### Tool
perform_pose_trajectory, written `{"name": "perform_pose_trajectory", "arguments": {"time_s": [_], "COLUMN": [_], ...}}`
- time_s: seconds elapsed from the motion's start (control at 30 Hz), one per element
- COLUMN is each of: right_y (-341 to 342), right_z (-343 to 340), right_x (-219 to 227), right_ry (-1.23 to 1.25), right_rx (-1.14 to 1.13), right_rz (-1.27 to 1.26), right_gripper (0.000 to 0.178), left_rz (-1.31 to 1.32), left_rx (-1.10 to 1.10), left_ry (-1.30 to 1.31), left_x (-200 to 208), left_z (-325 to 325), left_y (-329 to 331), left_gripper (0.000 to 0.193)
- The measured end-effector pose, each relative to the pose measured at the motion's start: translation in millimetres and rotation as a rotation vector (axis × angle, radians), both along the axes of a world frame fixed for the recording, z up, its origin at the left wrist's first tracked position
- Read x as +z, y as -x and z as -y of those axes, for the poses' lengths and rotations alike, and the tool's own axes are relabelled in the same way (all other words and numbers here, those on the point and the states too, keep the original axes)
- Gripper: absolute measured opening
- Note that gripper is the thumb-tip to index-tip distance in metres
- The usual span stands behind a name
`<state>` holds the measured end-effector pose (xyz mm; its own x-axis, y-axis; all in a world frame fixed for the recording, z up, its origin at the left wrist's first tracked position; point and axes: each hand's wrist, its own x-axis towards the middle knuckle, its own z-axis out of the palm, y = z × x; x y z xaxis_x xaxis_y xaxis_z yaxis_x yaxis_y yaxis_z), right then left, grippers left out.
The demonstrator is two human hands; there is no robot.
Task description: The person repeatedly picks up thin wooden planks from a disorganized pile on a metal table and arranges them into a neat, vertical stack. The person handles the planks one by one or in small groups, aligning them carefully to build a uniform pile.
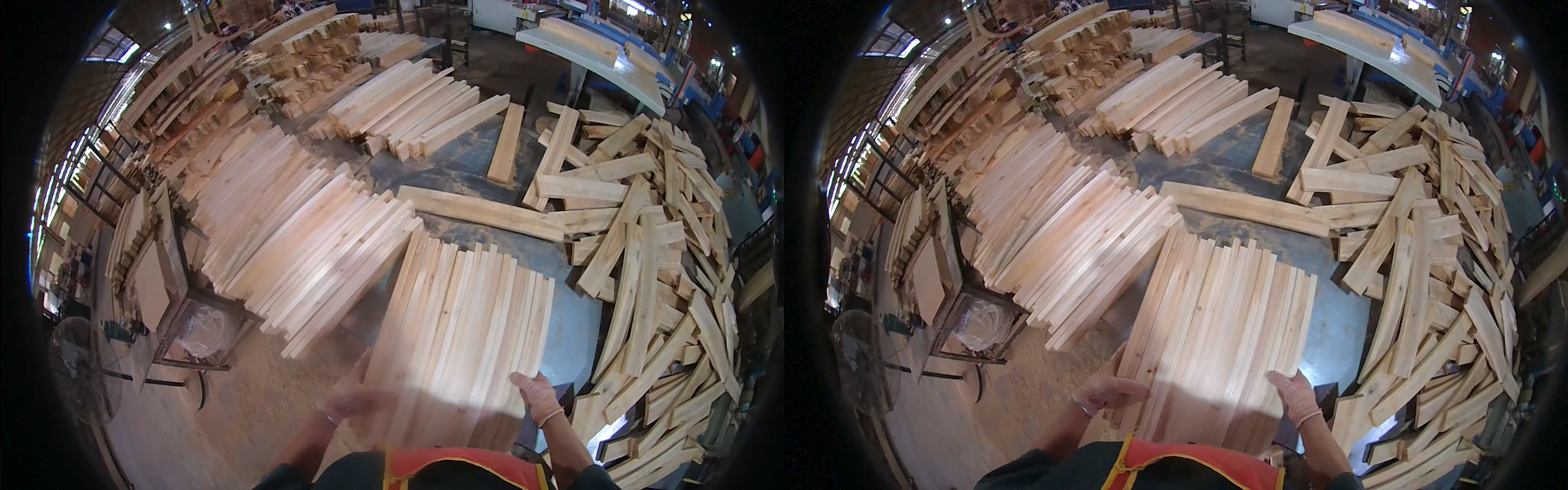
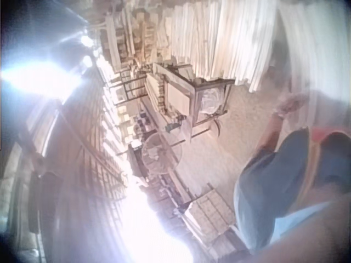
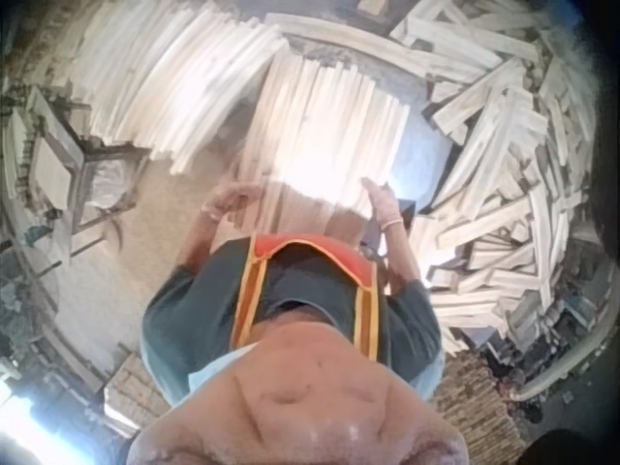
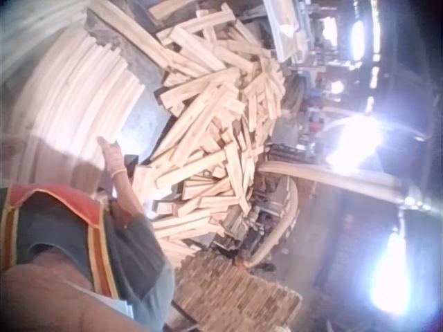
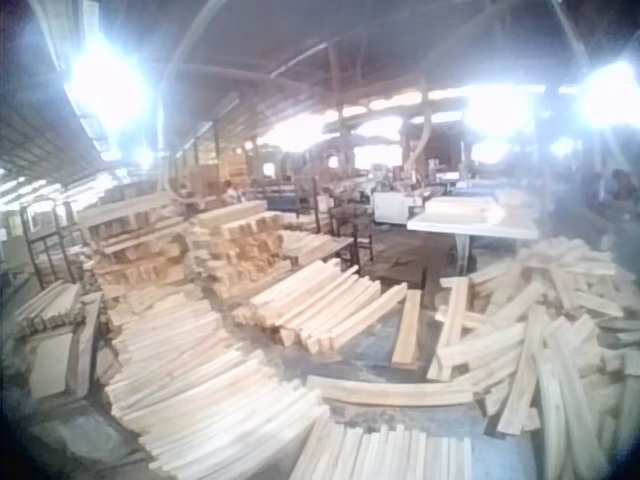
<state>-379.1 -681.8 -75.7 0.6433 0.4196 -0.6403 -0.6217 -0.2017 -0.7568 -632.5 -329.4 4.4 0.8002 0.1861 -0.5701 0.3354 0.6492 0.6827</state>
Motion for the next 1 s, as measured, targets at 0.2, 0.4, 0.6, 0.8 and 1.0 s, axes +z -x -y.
{"name": "perform_pose_trajectory", "arguments": {"time_s": [0.2,0.4,0.6,0.8,1.0], "right_y": [-39.0,-142.4,-296.9,-448.0,-505.2], "right_z": [-59.0,-165.2,-310.2,-439.4,-504.4], "right_x": [32.7,74.8,110.8,111.4,31.7], "right_ry": [-0.149,-0.245,-0.333,-0.229,0.020], "right_rx": [-0.045,-0.120,-0.163,-0.117,0.147], "right_rz": [0.046,0.176,0.270,0.312,0.493], "right_gripper": [0.073,0.064,0.063,0.054,0.044], "left_rz": [0.183,0.357,0.415,0.031,-0.259], "left_rx": [-0.065,-0.100,-0.121,-0.186,-0.672], "left_ry": [-0.232,-0.307,-0.271,-0.378,-1.529], "left_x": [25.5,80.9,89.9,43.4,66.3], "left_z": [-70.2,-178.3,-339.8,-546.5,-584.8], "left_y": [-50.6,-164.7,-358.5,-548.5,-689.6], "left_gripper": [0.116,0.109,0.101,0.082,0.070]}}
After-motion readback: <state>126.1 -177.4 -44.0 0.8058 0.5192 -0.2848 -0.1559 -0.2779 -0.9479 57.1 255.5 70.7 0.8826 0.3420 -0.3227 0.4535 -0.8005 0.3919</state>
